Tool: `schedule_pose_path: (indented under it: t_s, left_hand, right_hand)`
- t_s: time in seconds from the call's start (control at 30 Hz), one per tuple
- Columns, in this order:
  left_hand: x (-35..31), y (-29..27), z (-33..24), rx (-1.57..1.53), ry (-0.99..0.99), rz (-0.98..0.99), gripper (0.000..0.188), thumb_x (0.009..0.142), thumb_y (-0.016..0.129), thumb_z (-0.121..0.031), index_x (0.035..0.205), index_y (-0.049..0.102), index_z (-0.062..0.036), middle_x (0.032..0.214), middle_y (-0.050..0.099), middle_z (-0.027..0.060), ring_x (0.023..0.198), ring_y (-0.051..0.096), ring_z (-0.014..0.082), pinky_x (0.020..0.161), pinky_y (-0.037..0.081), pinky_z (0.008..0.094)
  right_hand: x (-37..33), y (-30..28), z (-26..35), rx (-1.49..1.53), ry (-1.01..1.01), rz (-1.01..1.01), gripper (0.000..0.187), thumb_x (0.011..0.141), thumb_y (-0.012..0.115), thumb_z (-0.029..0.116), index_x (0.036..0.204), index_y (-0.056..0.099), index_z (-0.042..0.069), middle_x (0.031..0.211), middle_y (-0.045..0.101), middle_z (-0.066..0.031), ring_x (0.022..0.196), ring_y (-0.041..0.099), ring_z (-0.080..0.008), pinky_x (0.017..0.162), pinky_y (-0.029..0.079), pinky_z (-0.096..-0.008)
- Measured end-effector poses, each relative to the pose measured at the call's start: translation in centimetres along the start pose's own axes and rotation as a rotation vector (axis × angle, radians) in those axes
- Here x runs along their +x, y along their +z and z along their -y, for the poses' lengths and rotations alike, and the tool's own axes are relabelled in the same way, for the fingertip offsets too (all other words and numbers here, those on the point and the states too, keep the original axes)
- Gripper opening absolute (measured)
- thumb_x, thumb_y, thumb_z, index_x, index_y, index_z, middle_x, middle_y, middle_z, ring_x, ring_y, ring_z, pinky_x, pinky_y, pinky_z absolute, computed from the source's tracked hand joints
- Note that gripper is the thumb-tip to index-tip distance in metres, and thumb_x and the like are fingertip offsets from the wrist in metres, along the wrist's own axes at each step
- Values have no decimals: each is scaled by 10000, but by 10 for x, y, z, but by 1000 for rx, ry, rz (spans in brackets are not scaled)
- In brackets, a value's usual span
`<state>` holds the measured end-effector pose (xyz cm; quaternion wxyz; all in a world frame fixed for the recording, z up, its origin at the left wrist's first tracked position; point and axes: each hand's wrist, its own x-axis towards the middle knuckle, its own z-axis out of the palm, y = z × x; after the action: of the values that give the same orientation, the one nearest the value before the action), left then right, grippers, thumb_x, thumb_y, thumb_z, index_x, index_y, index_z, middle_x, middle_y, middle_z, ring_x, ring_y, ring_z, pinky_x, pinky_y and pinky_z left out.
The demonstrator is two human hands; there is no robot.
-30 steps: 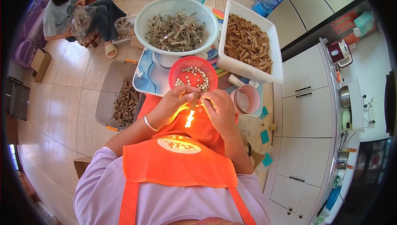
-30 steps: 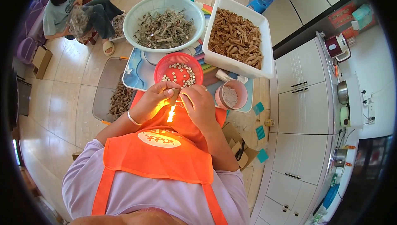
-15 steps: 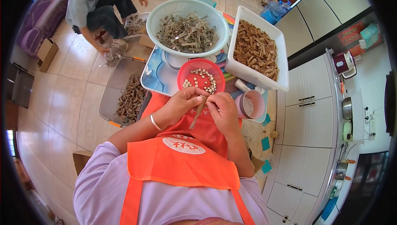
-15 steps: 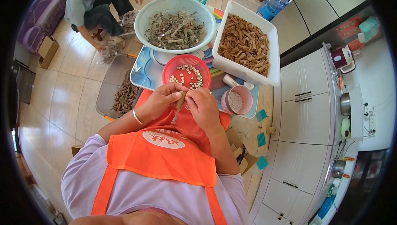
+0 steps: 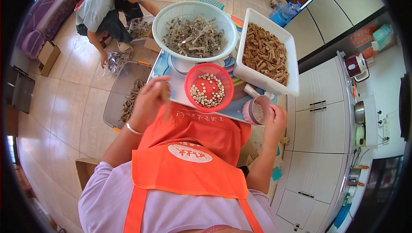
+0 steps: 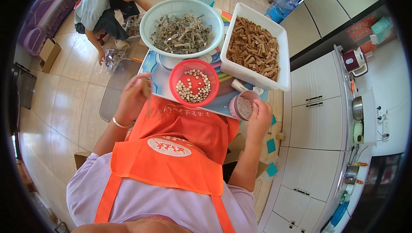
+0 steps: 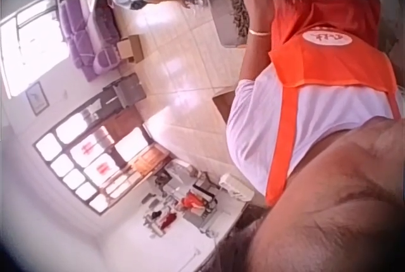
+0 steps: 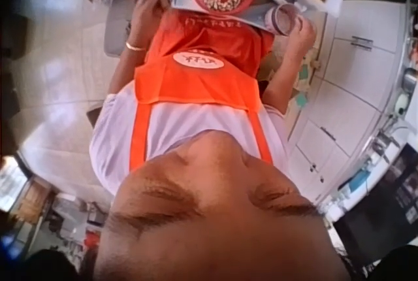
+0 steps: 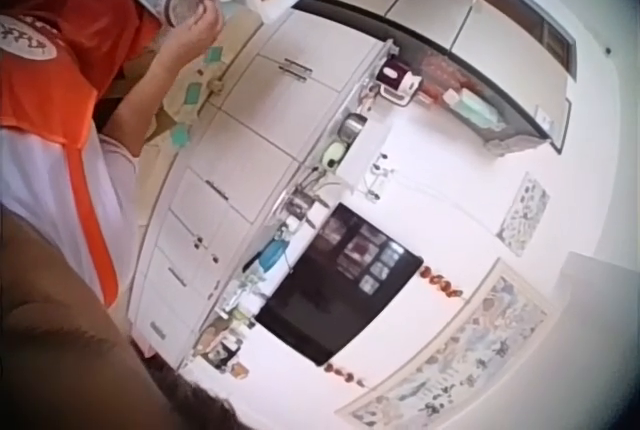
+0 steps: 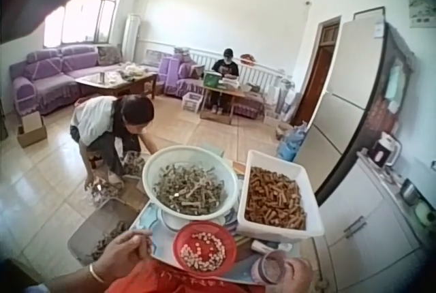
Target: Sorting and cleaning dried herbal ingredients or similar materials into different containers while sitting at a workspace.
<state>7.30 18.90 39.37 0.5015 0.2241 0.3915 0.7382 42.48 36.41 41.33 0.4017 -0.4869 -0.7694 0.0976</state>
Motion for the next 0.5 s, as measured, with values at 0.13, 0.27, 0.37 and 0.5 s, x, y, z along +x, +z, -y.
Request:
schedule_pose_path:
  t_s: [0.13, 0.27, 0.37, 0.5]
  left_hand:
    - [11, -76, -2, -248, 53, -213, 356, 1037, 475, -249, 1319, 509, -34, 1057, 602, 85, 897, 590, 164, 787, 514, 306]
    - [18, -176, 29, -540, -47, -377, 342, 1040, 461, -318, 1241, 527, -50, 1076, 622, 125, 903, 630, 224, 799, 549, 357]
    - [20, -205, 41, -541, -194, -663, 358, 1023, 495, -332, 1181, 506, -11, 1046, 630, 174, 893, 644, 275, 792, 569, 375]
    - [21, -280, 77, -535, -165, -898, 433, 1010, 520, -326, 1227, 402, 30, 1055, 620, 197, 906, 644, 308, 769, 573, 376]
  right_hand:
    - [-5, 0, -25, -87, -10, 83, 94, 836, 675, 66, 921, 667, 27, 952, 640, -114, 909, 609, -318, 804, 488, -393]
    - [-3, 5, -21, -107, 130, 90, 98, 811, 706, 82, 892, 672, 38, 886, 643, -96, 872, 606, -318, 790, 487, -390]
    - [-2, 7, -24, -79, 80, 112, 84, 811, 697, 75, 891, 687, 50, 880, 666, -95, 879, 614, -319, 800, 492, -392]
    - [1, 6, -31, -120, -127, 287, 142, 794, 668, 52, 927, 715, 61, 992, 699, -105, 962, 625, -322, 860, 493, -411]
